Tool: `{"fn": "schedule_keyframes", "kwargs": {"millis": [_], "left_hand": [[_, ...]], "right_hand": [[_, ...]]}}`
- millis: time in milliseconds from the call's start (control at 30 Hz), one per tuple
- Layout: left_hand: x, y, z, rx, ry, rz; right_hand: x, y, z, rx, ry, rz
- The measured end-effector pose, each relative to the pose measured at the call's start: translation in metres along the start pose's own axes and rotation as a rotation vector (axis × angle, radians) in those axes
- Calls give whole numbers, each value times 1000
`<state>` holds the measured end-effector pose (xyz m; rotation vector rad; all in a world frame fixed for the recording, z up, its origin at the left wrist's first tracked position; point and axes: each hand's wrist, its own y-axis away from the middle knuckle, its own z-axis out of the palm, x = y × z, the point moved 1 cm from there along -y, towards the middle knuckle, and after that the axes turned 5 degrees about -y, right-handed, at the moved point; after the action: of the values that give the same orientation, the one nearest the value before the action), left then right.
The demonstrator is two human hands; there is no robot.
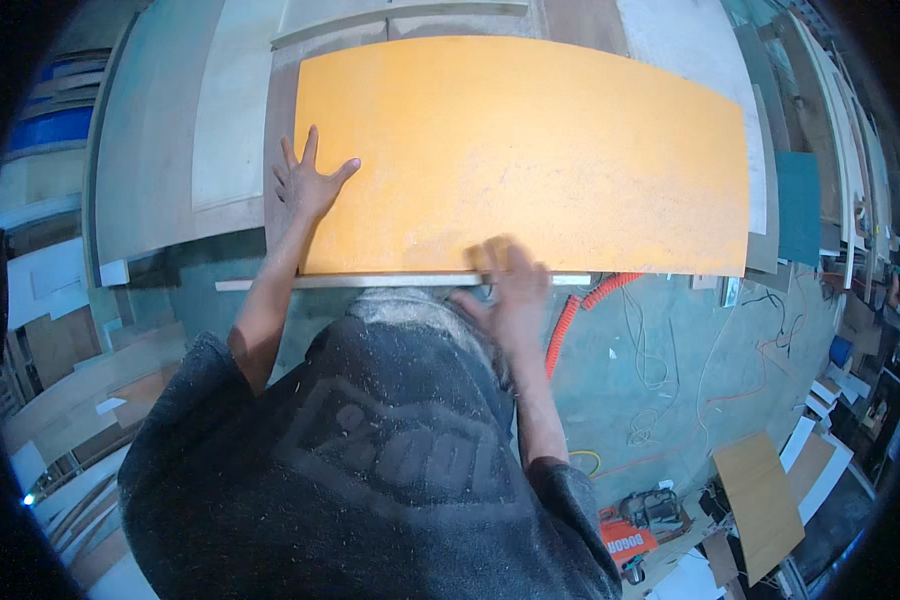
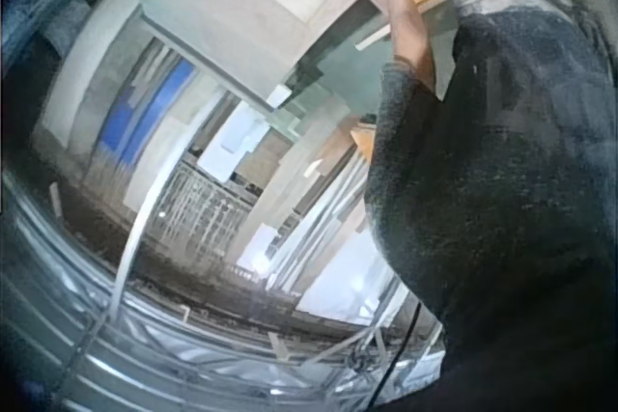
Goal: The person positions an orange veneer sheet onto a wooden board, presses it down by hand, and then lifts the sheet to check the fit and alignment.
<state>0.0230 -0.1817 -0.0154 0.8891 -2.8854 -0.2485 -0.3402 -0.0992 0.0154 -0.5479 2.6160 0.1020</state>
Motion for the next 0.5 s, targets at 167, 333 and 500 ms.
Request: {"fn": "schedule_keyframes", "kwargs": {"millis": [167,333,500], "left_hand": [[8,-30,21,-65,-5,95],[16,-47,9,-139,55,34],[34,-101,-3,-152,54,16]], "right_hand": [[20,-20,45,-23,49,-192],[27,-39,51,-69,28,-232],[33,-99,50,-94,9,-217]]}}
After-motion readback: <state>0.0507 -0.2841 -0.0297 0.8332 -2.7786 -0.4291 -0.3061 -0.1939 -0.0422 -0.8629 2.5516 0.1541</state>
